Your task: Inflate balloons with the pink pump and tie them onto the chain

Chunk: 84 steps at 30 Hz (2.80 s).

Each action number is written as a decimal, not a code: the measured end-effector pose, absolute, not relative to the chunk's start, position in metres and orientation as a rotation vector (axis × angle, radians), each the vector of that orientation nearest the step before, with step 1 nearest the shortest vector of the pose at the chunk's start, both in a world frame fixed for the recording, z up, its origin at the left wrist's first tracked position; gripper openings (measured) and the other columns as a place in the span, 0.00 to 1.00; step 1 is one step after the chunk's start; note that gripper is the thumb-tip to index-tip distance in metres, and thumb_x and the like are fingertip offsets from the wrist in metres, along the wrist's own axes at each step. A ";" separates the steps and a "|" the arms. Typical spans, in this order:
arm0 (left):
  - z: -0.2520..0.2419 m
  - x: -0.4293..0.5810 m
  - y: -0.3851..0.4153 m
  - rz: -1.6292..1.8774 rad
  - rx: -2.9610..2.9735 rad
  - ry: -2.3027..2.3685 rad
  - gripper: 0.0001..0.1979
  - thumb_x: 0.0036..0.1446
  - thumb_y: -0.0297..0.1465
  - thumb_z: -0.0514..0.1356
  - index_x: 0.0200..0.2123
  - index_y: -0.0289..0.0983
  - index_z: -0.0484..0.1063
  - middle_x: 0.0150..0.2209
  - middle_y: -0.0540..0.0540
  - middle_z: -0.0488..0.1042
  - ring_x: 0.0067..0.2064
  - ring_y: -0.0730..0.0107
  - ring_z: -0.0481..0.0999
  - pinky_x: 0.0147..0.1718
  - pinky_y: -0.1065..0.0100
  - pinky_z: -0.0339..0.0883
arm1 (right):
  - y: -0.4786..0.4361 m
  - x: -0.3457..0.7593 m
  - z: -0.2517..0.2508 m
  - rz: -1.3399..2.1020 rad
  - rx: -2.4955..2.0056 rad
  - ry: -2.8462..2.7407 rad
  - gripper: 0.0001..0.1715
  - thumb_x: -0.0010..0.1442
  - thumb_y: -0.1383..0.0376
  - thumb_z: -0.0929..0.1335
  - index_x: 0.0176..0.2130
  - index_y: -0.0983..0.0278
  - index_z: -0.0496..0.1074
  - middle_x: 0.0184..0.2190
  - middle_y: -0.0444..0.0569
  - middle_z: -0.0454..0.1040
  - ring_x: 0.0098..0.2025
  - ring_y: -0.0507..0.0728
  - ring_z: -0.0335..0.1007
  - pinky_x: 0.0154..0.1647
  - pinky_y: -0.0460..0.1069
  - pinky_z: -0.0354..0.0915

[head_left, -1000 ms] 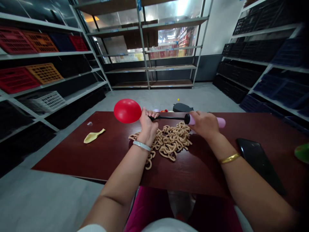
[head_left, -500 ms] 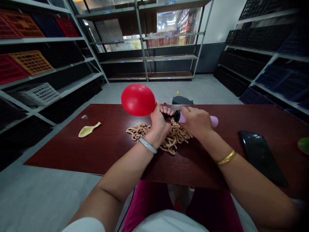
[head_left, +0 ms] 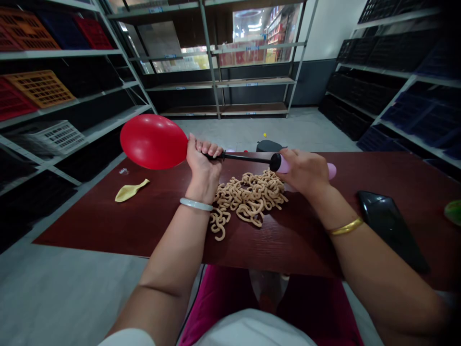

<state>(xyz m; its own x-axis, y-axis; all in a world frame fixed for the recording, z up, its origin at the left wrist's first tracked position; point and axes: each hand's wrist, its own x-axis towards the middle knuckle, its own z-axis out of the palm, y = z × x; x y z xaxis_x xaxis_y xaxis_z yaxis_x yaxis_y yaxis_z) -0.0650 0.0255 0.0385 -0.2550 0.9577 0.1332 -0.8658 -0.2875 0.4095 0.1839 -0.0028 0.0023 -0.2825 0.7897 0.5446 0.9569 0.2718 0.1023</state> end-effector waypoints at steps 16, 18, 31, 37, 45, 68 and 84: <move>0.005 0.020 0.003 1.619 0.403 0.385 0.24 0.65 0.38 0.51 0.19 0.37 0.50 0.15 0.54 0.52 0.17 0.78 0.56 0.20 0.72 0.54 | -0.021 0.149 0.000 -0.510 -1.550 -2.226 0.19 0.56 0.55 0.65 0.44 0.63 0.70 0.36 0.53 0.75 0.36 0.60 0.69 0.29 0.51 0.46; 0.006 0.011 0.009 1.612 0.407 0.405 0.24 0.65 0.39 0.52 0.19 0.38 0.49 0.15 0.55 0.51 0.16 0.78 0.54 0.18 0.72 0.52 | -0.016 0.151 -0.005 -0.443 -1.571 -2.226 0.21 0.57 0.52 0.65 0.44 0.63 0.70 0.37 0.53 0.76 0.36 0.60 0.70 0.29 0.51 0.47; 0.039 -0.064 0.025 1.821 0.399 0.381 0.24 0.64 0.36 0.52 0.18 0.38 0.48 0.13 0.56 0.49 0.14 0.80 0.53 0.17 0.73 0.50 | -0.005 0.186 0.008 -0.560 -1.608 -2.181 0.25 0.57 0.53 0.64 0.50 0.63 0.70 0.38 0.53 0.77 0.37 0.61 0.71 0.31 0.50 0.52; 0.026 -0.020 0.010 1.787 0.380 0.368 0.23 0.64 0.37 0.53 0.19 0.38 0.49 0.15 0.56 0.50 0.15 0.79 0.54 0.18 0.73 0.52 | -0.017 0.170 0.012 -0.624 -1.589 -2.191 0.23 0.57 0.56 0.64 0.48 0.65 0.70 0.36 0.55 0.75 0.36 0.61 0.69 0.32 0.52 0.50; 0.008 0.019 -0.005 1.654 0.386 0.348 0.23 0.65 0.38 0.53 0.20 0.37 0.51 0.16 0.55 0.52 0.17 0.78 0.55 0.19 0.72 0.52 | -0.031 0.146 0.009 -0.506 -1.587 -2.227 0.17 0.58 0.55 0.64 0.42 0.64 0.69 0.36 0.55 0.75 0.36 0.61 0.69 0.31 0.51 0.49; 0.032 -0.026 0.008 1.830 0.380 0.358 0.25 0.64 0.39 0.54 0.18 0.37 0.49 0.14 0.56 0.50 0.15 0.79 0.53 0.18 0.72 0.51 | -0.018 0.178 0.017 -0.678 -1.593 -2.172 0.24 0.57 0.55 0.64 0.50 0.64 0.70 0.36 0.54 0.75 0.36 0.61 0.68 0.32 0.52 0.49; -0.002 0.017 0.008 1.616 0.319 0.428 0.22 0.65 0.39 0.53 0.20 0.38 0.51 0.16 0.54 0.53 0.18 0.76 0.57 0.22 0.70 0.55 | -0.015 0.157 -0.002 -0.393 -1.638 -2.296 0.22 0.56 0.55 0.66 0.48 0.61 0.69 0.40 0.53 0.77 0.39 0.60 0.72 0.30 0.50 0.51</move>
